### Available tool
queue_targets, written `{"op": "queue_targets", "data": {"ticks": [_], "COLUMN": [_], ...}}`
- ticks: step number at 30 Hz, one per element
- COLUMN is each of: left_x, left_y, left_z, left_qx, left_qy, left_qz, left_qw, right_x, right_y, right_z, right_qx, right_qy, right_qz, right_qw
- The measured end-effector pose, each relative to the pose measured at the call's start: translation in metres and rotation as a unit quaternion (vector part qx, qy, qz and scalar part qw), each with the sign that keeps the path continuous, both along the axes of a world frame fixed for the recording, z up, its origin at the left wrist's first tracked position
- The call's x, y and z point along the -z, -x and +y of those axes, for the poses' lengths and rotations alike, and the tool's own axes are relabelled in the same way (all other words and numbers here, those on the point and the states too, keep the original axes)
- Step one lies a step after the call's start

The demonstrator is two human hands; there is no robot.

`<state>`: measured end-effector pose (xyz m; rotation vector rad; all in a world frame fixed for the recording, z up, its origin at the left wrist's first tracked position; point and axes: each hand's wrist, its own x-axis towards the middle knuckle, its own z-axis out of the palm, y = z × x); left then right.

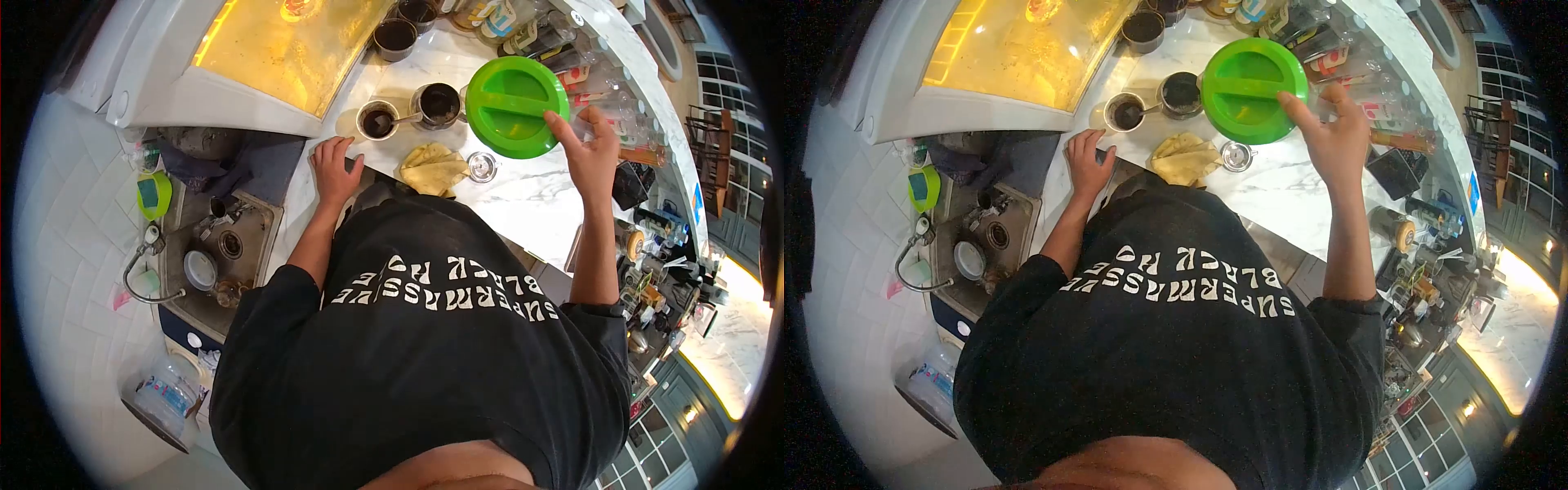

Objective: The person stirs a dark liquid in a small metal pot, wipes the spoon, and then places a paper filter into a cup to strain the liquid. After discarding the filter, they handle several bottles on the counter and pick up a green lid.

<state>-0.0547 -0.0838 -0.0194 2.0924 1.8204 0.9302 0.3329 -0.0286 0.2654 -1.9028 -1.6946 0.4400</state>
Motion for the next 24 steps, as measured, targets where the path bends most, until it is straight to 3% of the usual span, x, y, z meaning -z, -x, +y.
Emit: {"op": "queue_targets", "data": {"ticks": [2, 7, 24], "left_x": [0.001, -0.002, -0.004], "left_y": [0.000, -0.001, 0.002], "left_z": [0.003, 0.007, 0.008], "left_qx": [-0.005, -0.007, 0.032], "left_qy": [-0.004, 0.010, 0.029], "left_qz": [0.002, -0.015, -0.002], "left_qw": [1.000, 1.000, 0.999], "right_x": [-0.001, 0.002, -0.011], "right_y": [0.014, 0.028, 0.063], "right_z": [0.000, 0.004, 0.010], "right_qx": [-0.007, -0.045, -0.054], "right_qy": [-0.019, -0.050, -0.003], "right_qz": [0.051, -0.069, -0.093], "right_qw": [0.999, 0.995, 0.994]}}
